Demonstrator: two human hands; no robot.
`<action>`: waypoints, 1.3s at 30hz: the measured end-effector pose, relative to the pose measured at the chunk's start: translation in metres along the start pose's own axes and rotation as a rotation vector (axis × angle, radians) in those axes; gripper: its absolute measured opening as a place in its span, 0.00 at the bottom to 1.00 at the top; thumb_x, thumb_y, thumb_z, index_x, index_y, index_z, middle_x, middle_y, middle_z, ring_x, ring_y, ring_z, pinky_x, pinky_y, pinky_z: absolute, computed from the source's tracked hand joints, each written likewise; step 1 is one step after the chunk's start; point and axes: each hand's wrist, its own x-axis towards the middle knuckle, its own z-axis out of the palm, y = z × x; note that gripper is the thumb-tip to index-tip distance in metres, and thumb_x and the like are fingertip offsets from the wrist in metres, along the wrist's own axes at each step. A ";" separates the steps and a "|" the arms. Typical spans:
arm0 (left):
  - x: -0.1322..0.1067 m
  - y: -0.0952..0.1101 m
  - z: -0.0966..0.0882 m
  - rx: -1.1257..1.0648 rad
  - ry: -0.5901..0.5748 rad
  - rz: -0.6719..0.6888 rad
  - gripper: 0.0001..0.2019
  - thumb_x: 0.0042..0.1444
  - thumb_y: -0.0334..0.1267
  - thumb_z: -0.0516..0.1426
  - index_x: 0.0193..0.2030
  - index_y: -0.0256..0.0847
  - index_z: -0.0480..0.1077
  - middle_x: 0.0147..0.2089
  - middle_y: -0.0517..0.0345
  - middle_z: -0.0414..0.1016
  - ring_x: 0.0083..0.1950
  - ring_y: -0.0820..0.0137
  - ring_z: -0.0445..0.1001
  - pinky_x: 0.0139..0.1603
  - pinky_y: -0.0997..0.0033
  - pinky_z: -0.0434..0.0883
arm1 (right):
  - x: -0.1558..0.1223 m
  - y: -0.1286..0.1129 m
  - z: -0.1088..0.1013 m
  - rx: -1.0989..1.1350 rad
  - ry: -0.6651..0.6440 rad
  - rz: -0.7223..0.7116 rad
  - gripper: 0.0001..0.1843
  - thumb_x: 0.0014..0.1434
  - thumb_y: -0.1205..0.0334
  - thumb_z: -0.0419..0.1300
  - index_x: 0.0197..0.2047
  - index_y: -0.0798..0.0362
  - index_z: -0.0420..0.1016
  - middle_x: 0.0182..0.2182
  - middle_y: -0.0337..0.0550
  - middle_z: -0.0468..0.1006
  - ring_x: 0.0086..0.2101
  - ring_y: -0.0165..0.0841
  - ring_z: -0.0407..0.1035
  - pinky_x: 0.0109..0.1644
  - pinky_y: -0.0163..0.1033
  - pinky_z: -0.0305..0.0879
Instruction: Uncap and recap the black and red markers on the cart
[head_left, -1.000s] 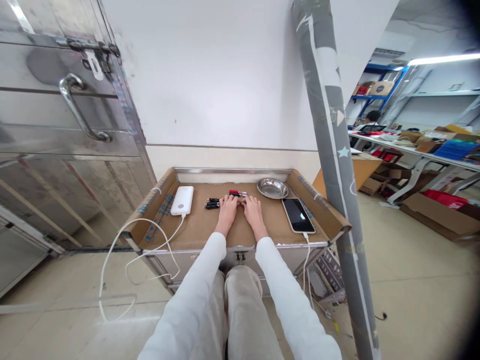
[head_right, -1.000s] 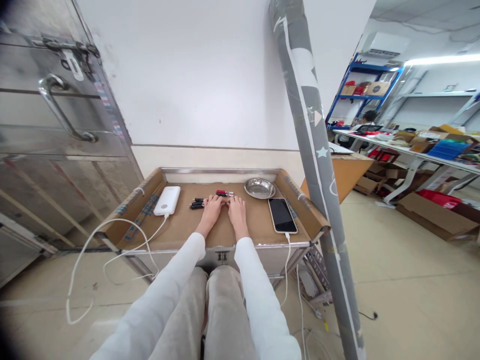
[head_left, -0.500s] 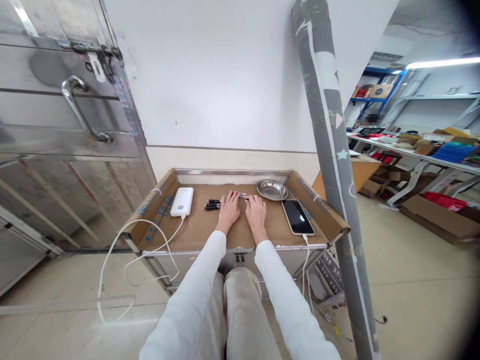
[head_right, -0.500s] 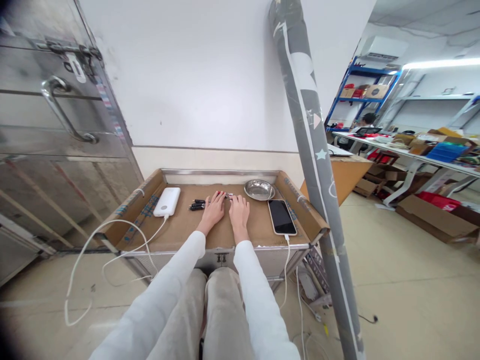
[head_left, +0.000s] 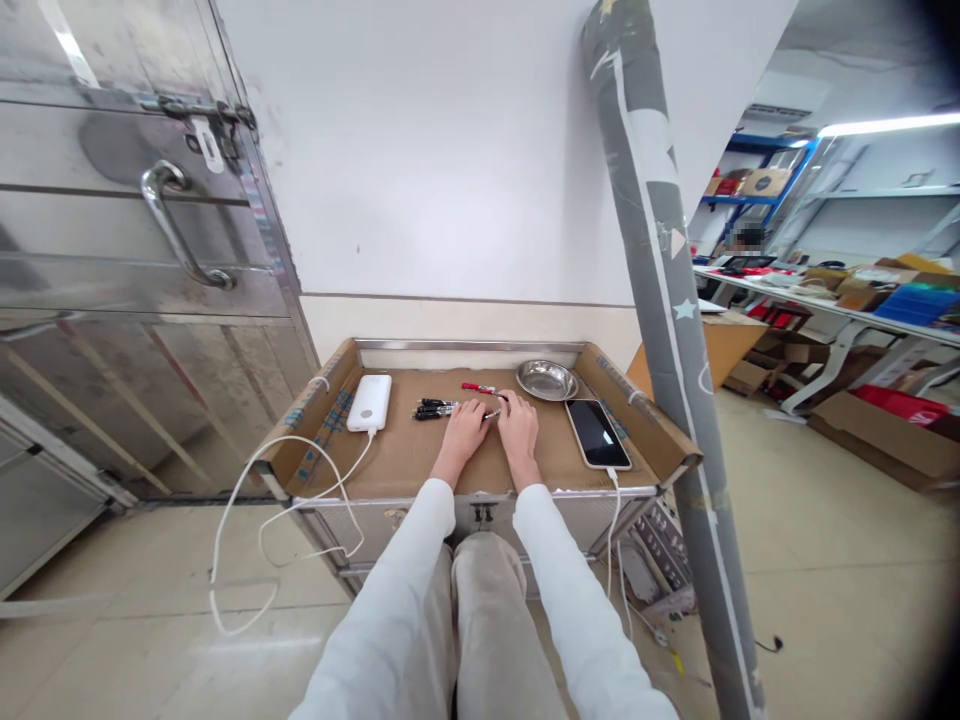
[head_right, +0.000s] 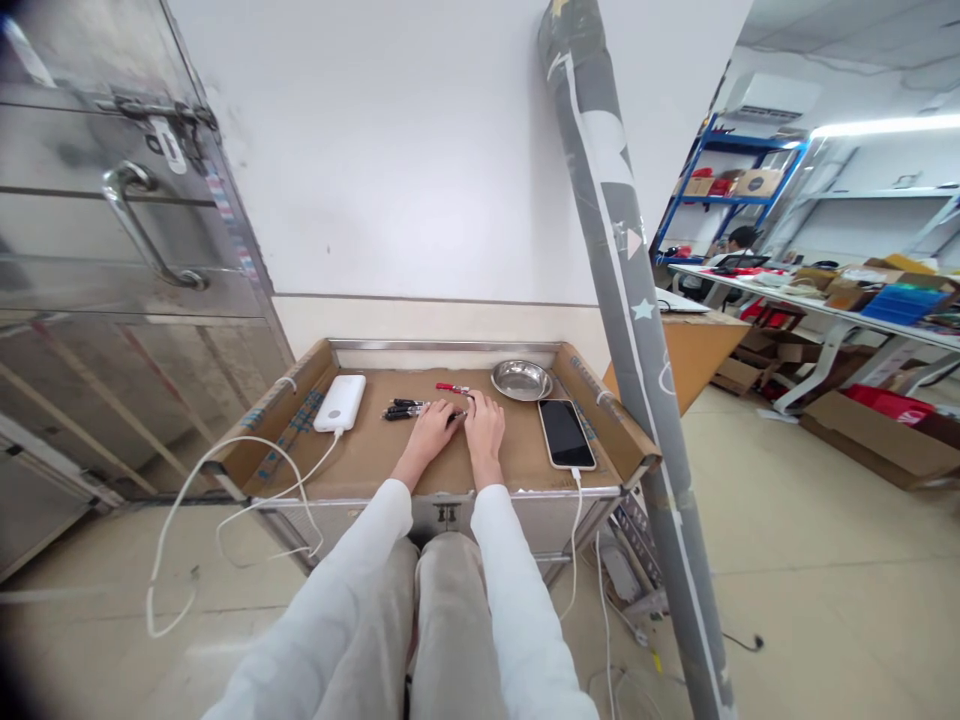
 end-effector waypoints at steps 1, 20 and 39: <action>-0.002 0.000 0.000 0.023 0.050 -0.046 0.10 0.64 0.38 0.48 0.46 0.40 0.68 0.45 0.52 0.72 0.49 0.65 0.69 0.53 0.63 0.62 | -0.001 0.000 0.000 -0.003 -0.002 0.003 0.16 0.68 0.63 0.43 0.47 0.53 0.71 0.41 0.47 0.78 0.41 0.35 0.69 0.45 0.38 0.55; -0.014 0.003 -0.012 0.138 0.178 -0.289 0.12 0.66 0.37 0.45 0.48 0.37 0.66 0.44 0.49 0.71 0.48 0.62 0.69 0.50 0.63 0.64 | -0.008 -0.012 -0.014 0.245 -0.275 -0.318 0.33 0.58 0.73 0.45 0.66 0.47 0.55 0.56 0.42 0.71 0.51 0.32 0.68 0.56 0.39 0.61; -0.025 0.010 -0.012 0.288 0.207 -0.557 0.15 0.59 0.27 0.42 0.47 0.27 0.66 0.45 0.36 0.70 0.46 0.56 0.70 0.47 0.60 0.68 | -0.005 -0.003 0.020 -0.116 -0.294 -0.149 0.24 0.65 0.63 0.46 0.63 0.51 0.61 0.64 0.53 0.56 0.61 0.42 0.52 0.62 0.48 0.52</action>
